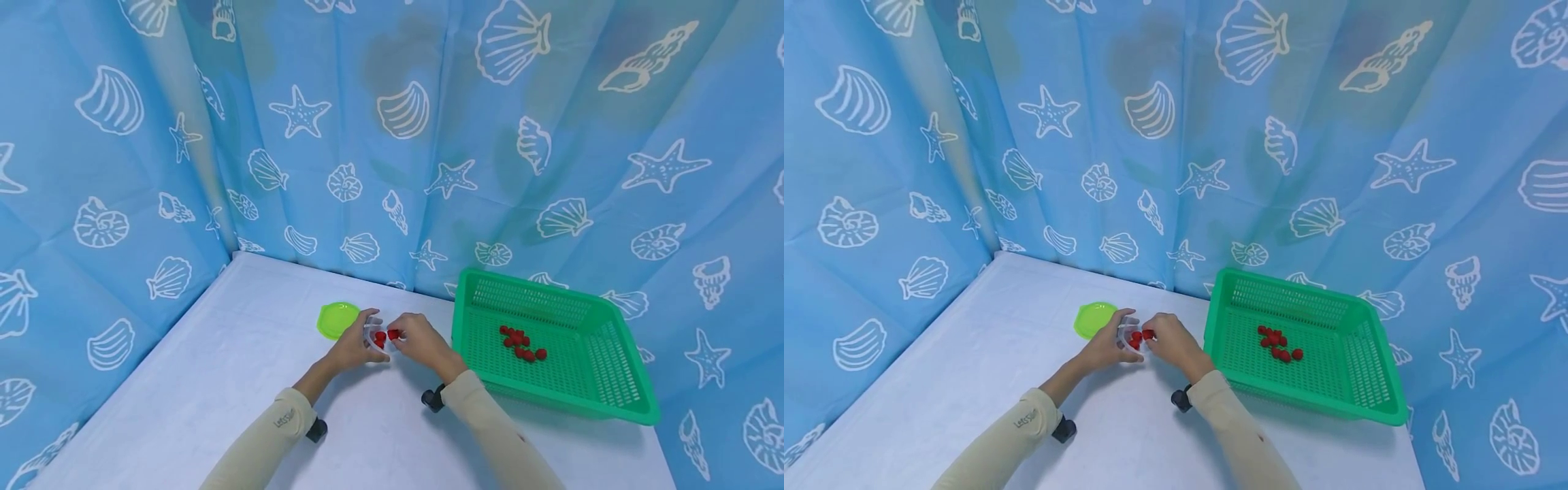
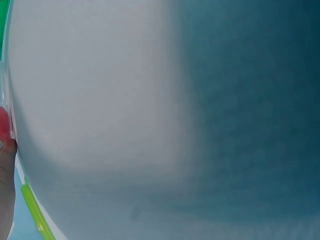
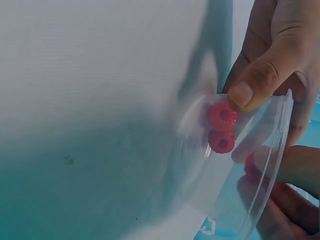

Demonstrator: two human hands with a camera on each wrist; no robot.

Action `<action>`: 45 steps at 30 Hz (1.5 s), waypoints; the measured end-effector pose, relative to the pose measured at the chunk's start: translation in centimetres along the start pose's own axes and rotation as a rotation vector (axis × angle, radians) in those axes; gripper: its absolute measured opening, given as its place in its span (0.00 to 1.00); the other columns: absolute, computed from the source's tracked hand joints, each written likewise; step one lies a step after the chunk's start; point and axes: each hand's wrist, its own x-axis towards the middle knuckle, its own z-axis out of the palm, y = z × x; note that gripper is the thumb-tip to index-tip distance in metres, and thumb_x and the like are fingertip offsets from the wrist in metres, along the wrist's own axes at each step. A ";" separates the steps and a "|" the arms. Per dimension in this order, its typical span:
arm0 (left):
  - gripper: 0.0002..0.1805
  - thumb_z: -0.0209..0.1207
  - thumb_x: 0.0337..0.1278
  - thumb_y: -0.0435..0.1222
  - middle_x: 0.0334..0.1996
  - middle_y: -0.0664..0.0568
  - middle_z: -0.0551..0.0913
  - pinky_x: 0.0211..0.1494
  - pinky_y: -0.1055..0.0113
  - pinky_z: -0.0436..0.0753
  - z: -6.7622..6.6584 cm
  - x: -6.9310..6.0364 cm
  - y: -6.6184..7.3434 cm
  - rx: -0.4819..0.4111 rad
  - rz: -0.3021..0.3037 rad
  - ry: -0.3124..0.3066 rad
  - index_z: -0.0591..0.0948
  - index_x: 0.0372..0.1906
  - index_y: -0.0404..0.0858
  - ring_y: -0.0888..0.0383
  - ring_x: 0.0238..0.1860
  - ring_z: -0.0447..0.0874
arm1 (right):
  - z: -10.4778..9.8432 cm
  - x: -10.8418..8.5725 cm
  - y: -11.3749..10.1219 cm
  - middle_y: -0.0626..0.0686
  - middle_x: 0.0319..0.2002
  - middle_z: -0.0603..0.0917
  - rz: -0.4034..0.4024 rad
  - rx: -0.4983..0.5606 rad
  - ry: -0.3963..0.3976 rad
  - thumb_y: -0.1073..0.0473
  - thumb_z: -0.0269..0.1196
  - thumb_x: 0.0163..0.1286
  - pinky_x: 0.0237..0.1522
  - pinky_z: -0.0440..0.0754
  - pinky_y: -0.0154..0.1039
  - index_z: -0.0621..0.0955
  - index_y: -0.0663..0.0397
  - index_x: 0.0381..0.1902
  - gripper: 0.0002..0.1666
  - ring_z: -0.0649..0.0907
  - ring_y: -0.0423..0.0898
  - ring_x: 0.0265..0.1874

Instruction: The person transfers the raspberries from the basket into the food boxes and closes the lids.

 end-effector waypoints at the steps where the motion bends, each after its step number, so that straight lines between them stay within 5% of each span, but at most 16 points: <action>1: 0.54 0.77 0.40 0.37 0.63 0.51 0.73 0.55 0.58 0.81 0.0 0.0 0.0 -0.002 0.000 -0.002 0.58 0.72 0.45 0.52 0.62 0.72 | 0.1 0.2 0.0 0.51 0.40 0.84 0.011 -0.005 -0.015 0.65 0.69 0.61 0.45 0.83 0.36 0.86 0.59 0.48 0.16 0.82 0.45 0.39; 15: 0.53 0.77 0.41 0.38 0.64 0.50 0.72 0.54 0.60 0.81 0.1 0.4 -0.2 -0.004 0.015 -0.017 0.58 0.73 0.45 0.52 0.63 0.70 | -0.4 1.2 -0.3 0.51 0.36 0.85 0.099 -0.054 -0.145 0.63 0.70 0.61 0.37 0.83 0.33 0.86 0.58 0.46 0.14 0.79 0.45 0.34; 20: 0.54 0.77 0.39 0.37 0.63 0.51 0.72 0.55 0.59 0.81 0.1 0.3 0.0 -0.011 -0.004 -0.011 0.58 0.73 0.46 0.52 0.63 0.70 | -2.0 0.6 -0.1 0.55 0.43 0.85 0.113 -0.002 -0.074 0.62 0.69 0.62 0.40 0.85 0.38 0.85 0.59 0.49 0.17 0.82 0.46 0.39; 26: 0.54 0.78 0.39 0.38 0.63 0.50 0.73 0.56 0.57 0.80 0.0 0.0 0.1 -0.023 -0.026 -0.010 0.58 0.73 0.47 0.51 0.64 0.70 | -6.4 -0.5 1.1 0.54 0.42 0.86 0.078 0.079 0.076 0.61 0.69 0.62 0.39 0.85 0.39 0.86 0.58 0.48 0.16 0.85 0.47 0.39; 30: 0.54 0.77 0.39 0.37 0.63 0.50 0.72 0.55 0.56 0.81 -0.1 -0.1 0.0 -0.022 -0.021 -0.011 0.57 0.72 0.47 0.50 0.64 0.69 | -9.6 -1.5 3.3 0.57 0.43 0.86 0.057 0.106 0.140 0.61 0.68 0.63 0.41 0.85 0.44 0.85 0.62 0.48 0.17 0.86 0.50 0.40; 36: 0.55 0.78 0.39 0.37 0.63 0.52 0.72 0.54 0.58 0.81 -0.2 0.0 -0.2 -0.019 -0.015 -0.011 0.57 0.73 0.48 0.52 0.63 0.70 | -12.6 -3.1 9.2 0.65 0.42 0.85 0.006 0.093 0.206 0.66 0.66 0.63 0.41 0.84 0.51 0.84 0.69 0.45 0.14 0.86 0.57 0.39; 45: 0.54 0.78 0.38 0.37 0.62 0.53 0.73 0.54 0.57 0.81 -0.1 -0.1 0.0 -0.014 -0.023 -0.005 0.58 0.72 0.48 0.52 0.63 0.70 | -13.6 -6.6 17.0 0.65 0.42 0.85 0.186 0.054 0.082 0.66 0.63 0.65 0.42 0.82 0.55 0.82 0.72 0.47 0.15 0.83 0.61 0.42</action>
